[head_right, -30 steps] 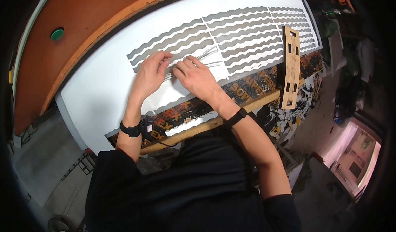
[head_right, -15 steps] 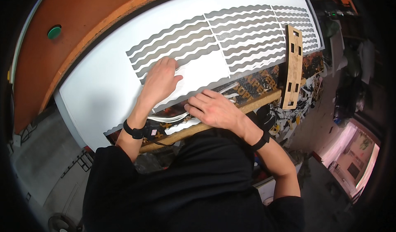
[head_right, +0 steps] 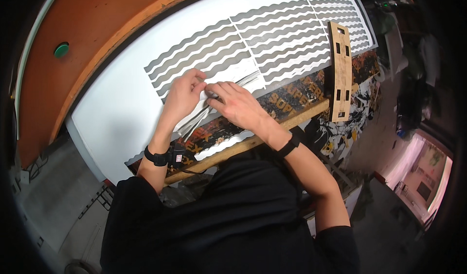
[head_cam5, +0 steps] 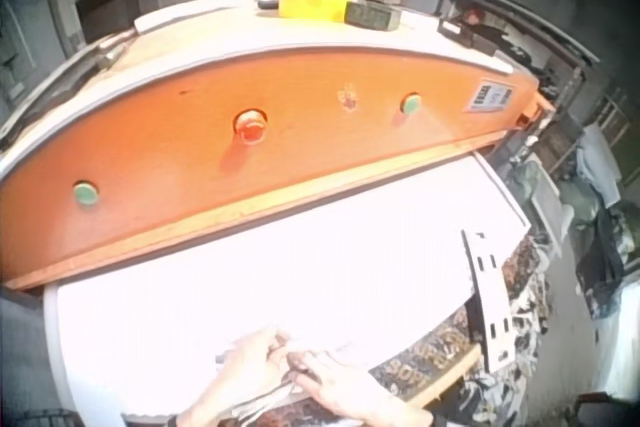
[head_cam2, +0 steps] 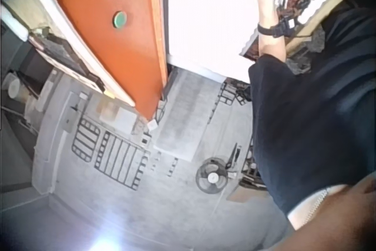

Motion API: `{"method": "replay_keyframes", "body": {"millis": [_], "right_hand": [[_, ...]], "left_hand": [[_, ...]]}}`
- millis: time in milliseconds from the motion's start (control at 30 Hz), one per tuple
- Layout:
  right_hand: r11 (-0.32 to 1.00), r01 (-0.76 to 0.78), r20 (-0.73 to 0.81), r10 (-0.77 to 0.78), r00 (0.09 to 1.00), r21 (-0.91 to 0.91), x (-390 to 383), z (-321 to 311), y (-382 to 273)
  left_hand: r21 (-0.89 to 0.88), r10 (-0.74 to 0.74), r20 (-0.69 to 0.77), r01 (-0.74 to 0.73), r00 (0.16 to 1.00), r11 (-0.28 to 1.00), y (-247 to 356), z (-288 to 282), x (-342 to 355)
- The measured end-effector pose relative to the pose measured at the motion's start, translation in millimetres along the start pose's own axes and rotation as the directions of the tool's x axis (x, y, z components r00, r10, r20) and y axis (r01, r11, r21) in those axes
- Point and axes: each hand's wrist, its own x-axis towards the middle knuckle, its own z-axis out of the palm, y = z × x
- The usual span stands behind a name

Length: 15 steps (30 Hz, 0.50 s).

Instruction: Operating a die-cutting press to cut shaped pieces from leather sheets.

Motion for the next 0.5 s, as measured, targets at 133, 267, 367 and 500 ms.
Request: {"method": "replay_keyframes", "body": {"millis": [133, 267, 367, 500], "right_hand": [[0.998, -0.049, -0.070, 0.051, 0.996, 0.025, 6, 2, -1], [1.000, -0.020, -0.075, 0.020, 0.997, 0.005, 7, 4, 1], [0.999, 0.025, -0.074, -0.028, 0.997, -0.045, 5, 1, -1], [0.995, 0.074, -0.050, -0.078, 0.996, -0.069, -1, -7, 2]], "left_hand": [[-0.065, -0.139, -0.003, 0.138, 0.990, 0.988, -7, 3, 1], [-0.177, -0.166, 0.003, 0.164, 0.986, 0.970, -21, 4, 1], [-0.320, -0.250, 0.045, 0.252, 0.967, 0.913, -18, -2, 2], [-0.101, -0.092, -0.055, 0.086, 0.994, 0.991, -18, -5, -1]]}}
